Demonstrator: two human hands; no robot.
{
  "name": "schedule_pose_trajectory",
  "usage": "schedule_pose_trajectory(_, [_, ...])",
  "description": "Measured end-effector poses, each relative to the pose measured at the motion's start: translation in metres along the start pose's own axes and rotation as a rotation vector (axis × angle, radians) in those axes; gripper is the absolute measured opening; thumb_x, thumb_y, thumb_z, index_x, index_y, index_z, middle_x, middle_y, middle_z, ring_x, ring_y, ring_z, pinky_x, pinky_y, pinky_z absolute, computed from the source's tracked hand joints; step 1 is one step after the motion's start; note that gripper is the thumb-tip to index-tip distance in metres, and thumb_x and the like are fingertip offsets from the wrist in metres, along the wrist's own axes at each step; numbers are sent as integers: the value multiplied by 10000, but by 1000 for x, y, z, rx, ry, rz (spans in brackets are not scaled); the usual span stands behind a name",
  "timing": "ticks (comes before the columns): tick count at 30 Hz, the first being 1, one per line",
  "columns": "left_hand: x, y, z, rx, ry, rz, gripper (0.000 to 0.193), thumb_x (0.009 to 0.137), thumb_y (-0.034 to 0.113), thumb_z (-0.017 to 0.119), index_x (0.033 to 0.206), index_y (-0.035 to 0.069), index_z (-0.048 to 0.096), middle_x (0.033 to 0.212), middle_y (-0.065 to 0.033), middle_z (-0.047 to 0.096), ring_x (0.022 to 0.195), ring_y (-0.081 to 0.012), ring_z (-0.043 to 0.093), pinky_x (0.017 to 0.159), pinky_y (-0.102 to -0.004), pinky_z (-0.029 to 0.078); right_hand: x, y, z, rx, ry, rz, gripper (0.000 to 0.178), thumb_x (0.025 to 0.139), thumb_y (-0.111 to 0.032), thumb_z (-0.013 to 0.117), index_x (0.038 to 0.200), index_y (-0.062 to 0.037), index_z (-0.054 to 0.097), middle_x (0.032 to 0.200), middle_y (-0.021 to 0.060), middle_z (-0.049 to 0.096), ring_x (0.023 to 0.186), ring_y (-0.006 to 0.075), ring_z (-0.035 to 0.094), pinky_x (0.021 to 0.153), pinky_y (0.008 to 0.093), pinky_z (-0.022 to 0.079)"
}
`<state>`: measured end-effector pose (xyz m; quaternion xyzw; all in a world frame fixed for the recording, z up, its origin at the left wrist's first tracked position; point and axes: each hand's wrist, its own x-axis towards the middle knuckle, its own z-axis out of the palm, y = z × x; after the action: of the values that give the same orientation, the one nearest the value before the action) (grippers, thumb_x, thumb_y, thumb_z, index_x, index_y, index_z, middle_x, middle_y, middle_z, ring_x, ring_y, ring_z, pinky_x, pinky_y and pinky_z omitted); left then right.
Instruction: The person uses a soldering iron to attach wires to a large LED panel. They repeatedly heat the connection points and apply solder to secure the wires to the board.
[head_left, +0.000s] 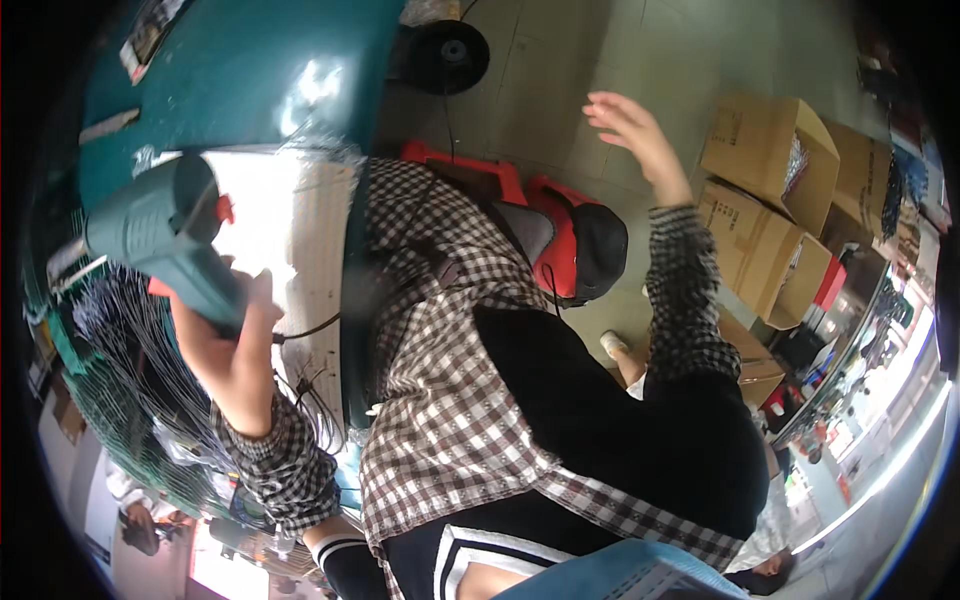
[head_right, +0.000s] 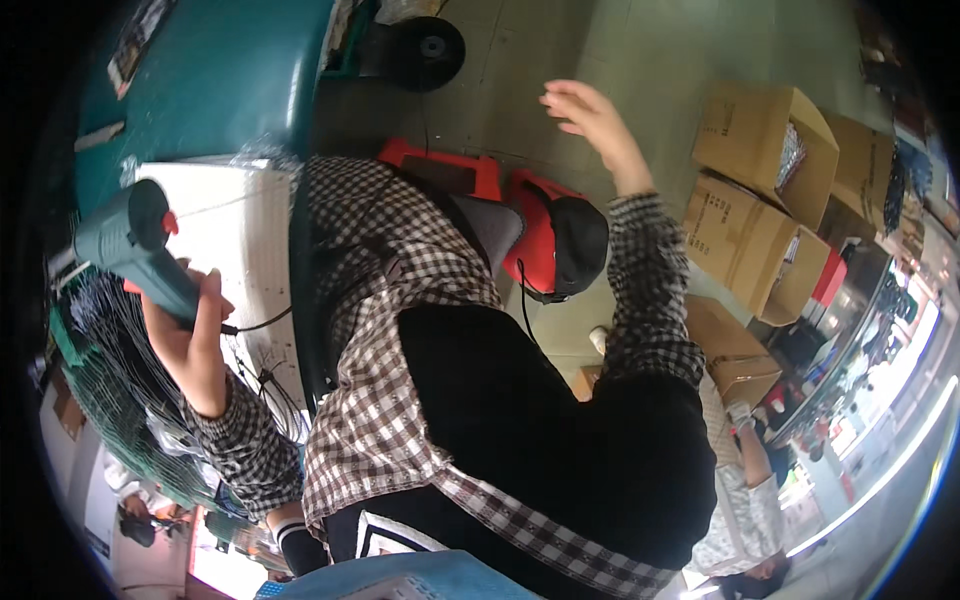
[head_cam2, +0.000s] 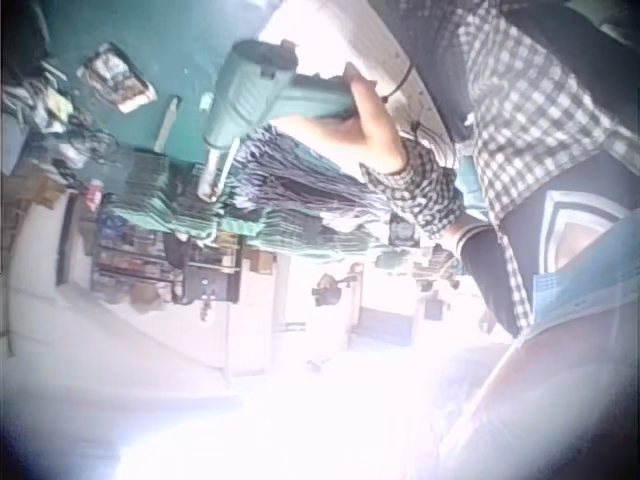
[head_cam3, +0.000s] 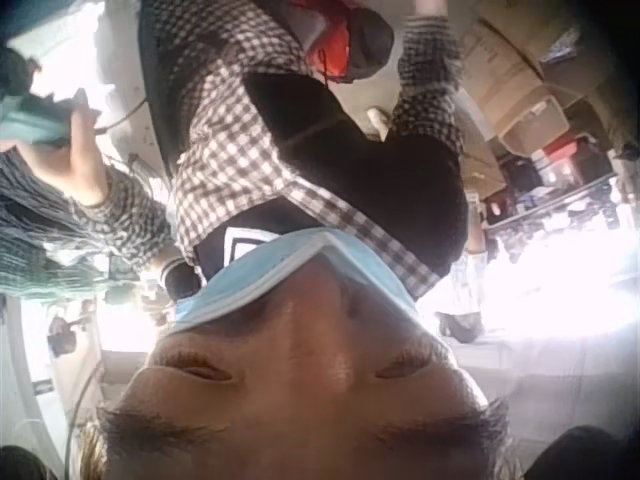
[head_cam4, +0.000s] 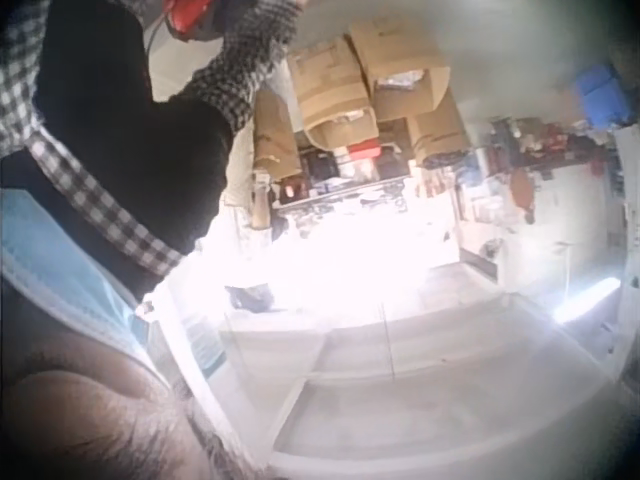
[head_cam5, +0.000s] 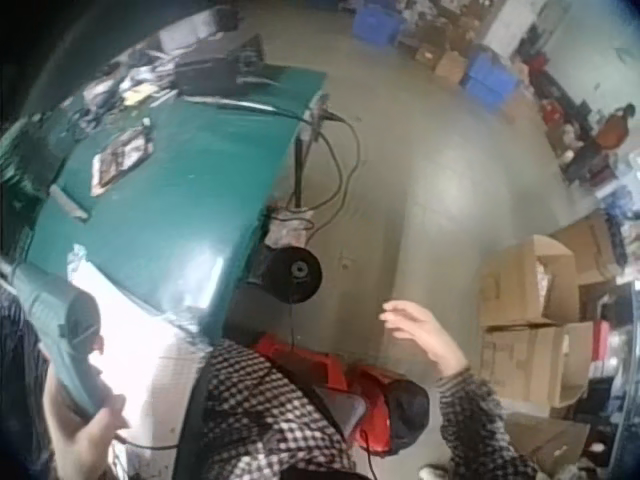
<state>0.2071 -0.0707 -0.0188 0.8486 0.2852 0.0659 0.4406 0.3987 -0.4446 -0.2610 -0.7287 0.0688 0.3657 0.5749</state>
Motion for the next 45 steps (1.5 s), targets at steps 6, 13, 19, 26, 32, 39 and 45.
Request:
schedule_pose_trajectory(6, [7,13,-7,33,5,63,308,910,-62,652,1193,-56,531,838,-58,630,642,-85,584,597,-228,473,59,286,25,-812,-100,338,793,791,-656,649,1350,-94,618,1365,175,619,1266,379,574,1045,458,464])
schedule_pose_trajectory(13, [-14,12,-16,59,43,91,443,844,-102,659,1260,-61,514,874,-58,625,707,-91,611,637,-224,506,66,266,89,-1112,-313,653,930,766,-764,633,1459,-152,534,1473,109,550,1365,311,514,1131,541,355])
schedule_pose_trajectory(19, [-20,2,-15,64,92,55,409,876,-73,665,1258,-59,519,881,-61,629,678,-94,607,618,-227,506,74,293,86,-942,-366,667,1059,701,-712,733,1529,-129,426,1544,141,458,1428,318,431,1177,496,334])
schedule_pose_trajectory(26, [-32,0,-19,135,124,-4,333,906,-43,682,1206,-28,539,875,-40,605,650,-79,570,588,-222,468,77,317,98,-867,-441,695,1260,574,-600,878,1554,-30,330,1558,201,412,1449,323,393,1210,425,319])
schedule_pose_trajectory(32, [-30,-10,-20,102,115,-53,370,876,-75,691,1208,-23,538,873,-24,601,705,-68,566,625,-217,471,75,365,90,-791,-327,635,1171,536,-589,897,1460,1,486,1464,243,512,1379,323,485,1144,367,396])
schedule_pose_trajectory(39, [-36,-18,-23,138,115,-47,377,859,-81,708,1197,-18,553,882,-20,612,728,-70,571,659,-225,482,120,332,77,-795,-358,597,1114,559,-591,880,1412,36,534,1435,237,547,1325,338,534,1115,378,420])
schedule_pose_trajectory(45, [-40,-29,-31,280,80,37,359,890,-63,687,1212,-26,535,915,-32,597,707,-79,573,598,-230,483,178,305,84,-851,-362,575,983,599,-444,925,1387,22,566,1470,225,517,1376,355,487,1125,440,428])
